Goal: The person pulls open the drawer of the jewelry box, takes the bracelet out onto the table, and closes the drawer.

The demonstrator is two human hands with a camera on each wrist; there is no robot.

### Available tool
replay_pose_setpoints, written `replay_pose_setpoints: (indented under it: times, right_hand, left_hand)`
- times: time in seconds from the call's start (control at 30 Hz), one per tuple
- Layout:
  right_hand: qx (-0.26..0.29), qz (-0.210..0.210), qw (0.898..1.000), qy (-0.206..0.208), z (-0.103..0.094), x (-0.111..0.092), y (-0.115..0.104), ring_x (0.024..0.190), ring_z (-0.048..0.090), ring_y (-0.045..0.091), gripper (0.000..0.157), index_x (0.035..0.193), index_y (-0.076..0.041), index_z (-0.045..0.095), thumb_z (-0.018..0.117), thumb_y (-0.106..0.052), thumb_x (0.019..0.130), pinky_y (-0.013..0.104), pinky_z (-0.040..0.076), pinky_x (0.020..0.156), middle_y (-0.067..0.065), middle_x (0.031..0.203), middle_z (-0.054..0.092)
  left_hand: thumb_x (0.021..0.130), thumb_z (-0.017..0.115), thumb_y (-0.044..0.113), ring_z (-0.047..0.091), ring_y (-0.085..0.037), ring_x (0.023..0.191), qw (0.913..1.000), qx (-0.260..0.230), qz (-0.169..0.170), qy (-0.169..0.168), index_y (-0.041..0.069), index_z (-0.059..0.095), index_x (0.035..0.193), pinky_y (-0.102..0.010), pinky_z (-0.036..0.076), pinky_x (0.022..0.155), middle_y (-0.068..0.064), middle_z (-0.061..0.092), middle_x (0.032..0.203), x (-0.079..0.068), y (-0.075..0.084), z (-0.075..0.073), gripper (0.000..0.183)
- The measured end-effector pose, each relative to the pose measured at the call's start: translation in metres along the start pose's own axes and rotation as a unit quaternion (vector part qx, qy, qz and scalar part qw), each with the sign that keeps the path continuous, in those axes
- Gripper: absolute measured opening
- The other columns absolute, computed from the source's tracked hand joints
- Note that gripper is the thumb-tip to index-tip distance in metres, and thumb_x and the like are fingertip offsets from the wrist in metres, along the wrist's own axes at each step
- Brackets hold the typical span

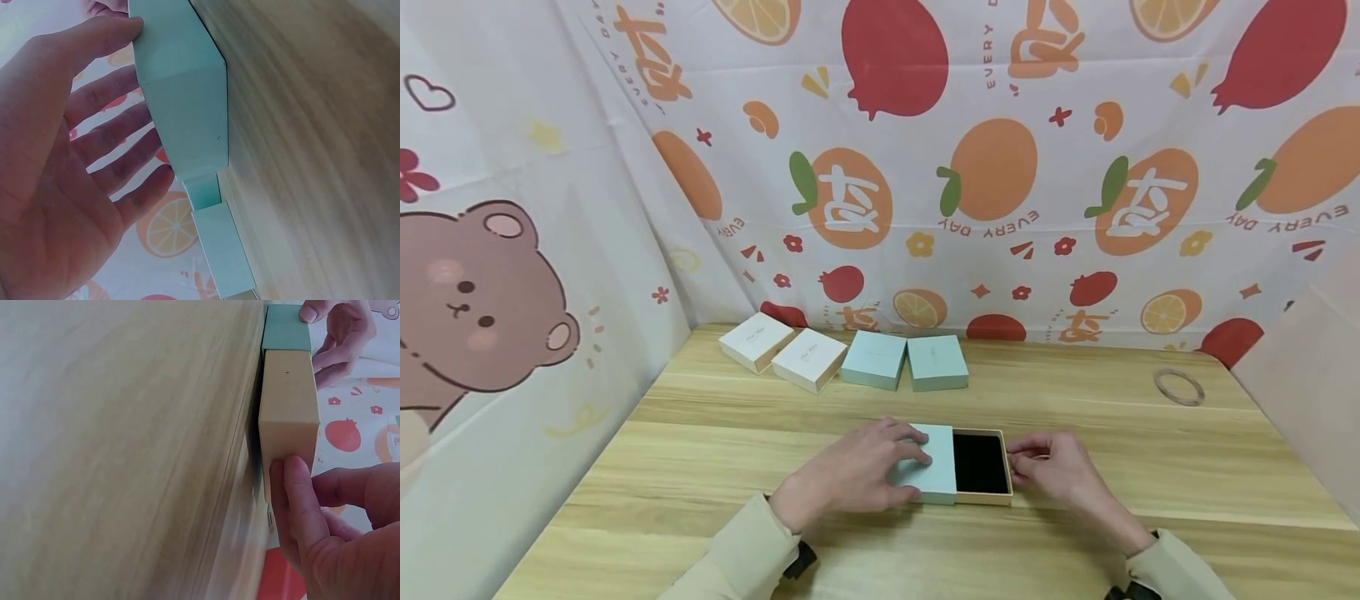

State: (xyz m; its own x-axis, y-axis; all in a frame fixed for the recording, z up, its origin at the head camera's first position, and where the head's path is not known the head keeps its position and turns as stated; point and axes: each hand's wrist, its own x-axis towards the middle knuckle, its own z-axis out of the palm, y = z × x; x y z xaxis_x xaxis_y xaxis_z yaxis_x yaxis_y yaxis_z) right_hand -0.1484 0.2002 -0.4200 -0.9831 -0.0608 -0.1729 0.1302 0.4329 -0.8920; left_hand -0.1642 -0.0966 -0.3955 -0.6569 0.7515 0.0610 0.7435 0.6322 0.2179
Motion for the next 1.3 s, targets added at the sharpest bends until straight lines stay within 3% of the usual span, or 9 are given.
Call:
replay_pose_setpoints:
  times: [0.43,1.3]
  right_hand:
    - [0.023,-0.008,1.000,-0.013,0.002,0.000,-0.002,0.077,0.071,0.014,0.020,0.109,0.009,0.072,0.062,0.004,0.092,0.023,0.060,0.069,0.010,0.088,0.074]
    - [0.039,-0.034,0.997,-0.052,0.020,0.004,-0.010,0.080,0.070,0.012,0.022,0.111,0.011,0.071,0.065,0.001,0.093,0.023,0.060,0.071,0.014,0.094,0.076]
  left_hand:
    - [0.090,0.075,0.041,0.058,-0.021,0.131,1.0000,-0.002,-0.004,0.000,0.023,0.075,0.120,-0.040,0.048,0.112,0.001,0.066,0.138,0.002,-0.002,-0.001,0.035]
    - [0.087,0.078,0.044,0.057,-0.021,0.132,0.9992,-0.014,-0.018,-0.034,0.025,0.076,0.118,-0.040,0.048,0.112,0.002,0.067,0.135,0.009,0.000,-0.008,0.036]
